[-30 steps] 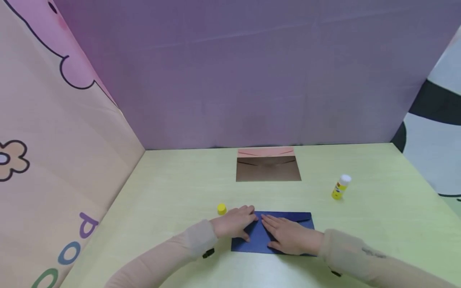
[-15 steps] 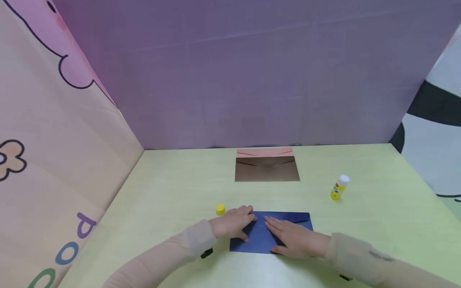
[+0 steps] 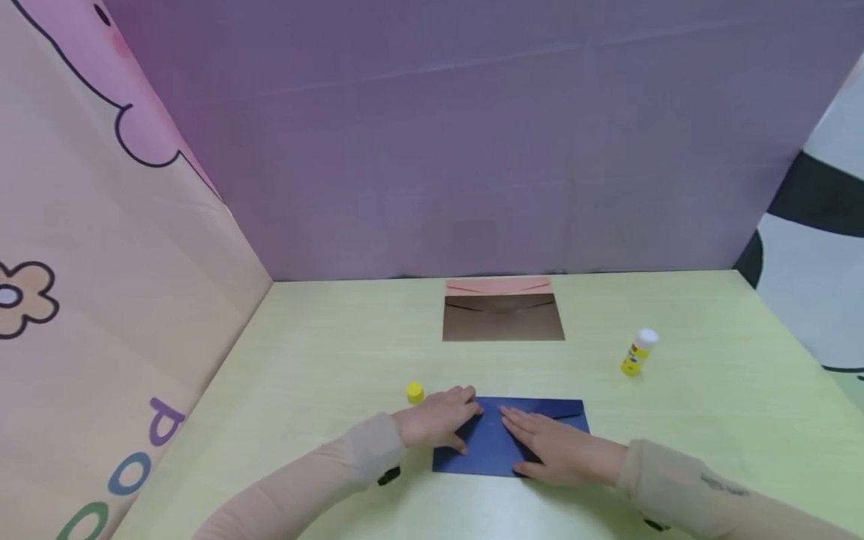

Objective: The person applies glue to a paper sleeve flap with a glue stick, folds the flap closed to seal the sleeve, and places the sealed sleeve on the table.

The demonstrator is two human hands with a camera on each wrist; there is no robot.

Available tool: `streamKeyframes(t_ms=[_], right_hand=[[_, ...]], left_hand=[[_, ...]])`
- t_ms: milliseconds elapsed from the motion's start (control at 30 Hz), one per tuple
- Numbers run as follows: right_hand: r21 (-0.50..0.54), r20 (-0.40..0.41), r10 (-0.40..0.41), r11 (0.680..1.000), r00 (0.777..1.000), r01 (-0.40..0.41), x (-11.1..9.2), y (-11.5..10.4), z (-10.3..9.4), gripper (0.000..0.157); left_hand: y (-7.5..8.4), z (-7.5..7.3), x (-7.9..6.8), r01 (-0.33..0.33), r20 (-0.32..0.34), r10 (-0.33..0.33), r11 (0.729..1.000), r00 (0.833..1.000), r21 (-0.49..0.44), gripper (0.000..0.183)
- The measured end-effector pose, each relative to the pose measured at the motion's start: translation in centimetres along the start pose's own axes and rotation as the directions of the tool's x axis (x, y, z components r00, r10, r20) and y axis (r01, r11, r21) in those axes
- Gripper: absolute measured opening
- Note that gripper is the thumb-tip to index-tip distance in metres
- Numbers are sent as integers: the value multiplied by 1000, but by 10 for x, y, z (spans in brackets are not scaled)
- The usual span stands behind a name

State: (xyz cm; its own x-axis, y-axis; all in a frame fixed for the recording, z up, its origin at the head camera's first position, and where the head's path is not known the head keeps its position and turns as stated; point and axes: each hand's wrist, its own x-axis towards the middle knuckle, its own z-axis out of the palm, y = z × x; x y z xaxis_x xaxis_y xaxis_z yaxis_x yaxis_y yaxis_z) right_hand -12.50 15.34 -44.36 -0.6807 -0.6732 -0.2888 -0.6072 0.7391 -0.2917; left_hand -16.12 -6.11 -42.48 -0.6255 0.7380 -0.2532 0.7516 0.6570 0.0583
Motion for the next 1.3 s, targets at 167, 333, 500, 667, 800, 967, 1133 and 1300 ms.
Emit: streamKeyframes(t_ms=[167, 333, 500, 667, 800, 967, 1133, 1300], right_hand=[[45, 1, 38, 998, 999, -38, -8, 7, 0, 65], [63, -1, 69, 996, 998, -69, -16, 15, -1, 62], [70, -9, 88, 994, 996, -88, -23, 22, -2, 59], [72, -38, 77, 995, 996, -75, -27, 23, -3, 56], [75, -52, 78, 994, 996, -74, -27, 22, -5, 55], [95, -43, 78, 993, 996, -74, -27, 22, -6, 55], [81, -104, 28, 997, 994, -20, -27, 25, -5, 50], [46, -218, -2, 999, 976, 13, -26, 28, -5, 38]], left_hand=[[1, 0, -1, -6, -10, 6, 1000, 1000, 0, 58], [0, 1, -1, -22, -23, 22, 1000, 1000, 14, 58], [-1, 2, -1, -31, -26, 31, 1000, 999, 6, 59], [-1, 3, -2, -30, -26, 30, 1000, 999, 4, 59], [0, 3, -1, -23, -20, 23, 1000, 1000, 9, 58], [3, 2, -2, 0, -13, 0, 1000, 1000, 9, 56], [6, -1, -4, 33, -9, -33, 999, 999, -8, 52], [9, 0, -6, 45, -32, -45, 999, 998, 13, 47]])
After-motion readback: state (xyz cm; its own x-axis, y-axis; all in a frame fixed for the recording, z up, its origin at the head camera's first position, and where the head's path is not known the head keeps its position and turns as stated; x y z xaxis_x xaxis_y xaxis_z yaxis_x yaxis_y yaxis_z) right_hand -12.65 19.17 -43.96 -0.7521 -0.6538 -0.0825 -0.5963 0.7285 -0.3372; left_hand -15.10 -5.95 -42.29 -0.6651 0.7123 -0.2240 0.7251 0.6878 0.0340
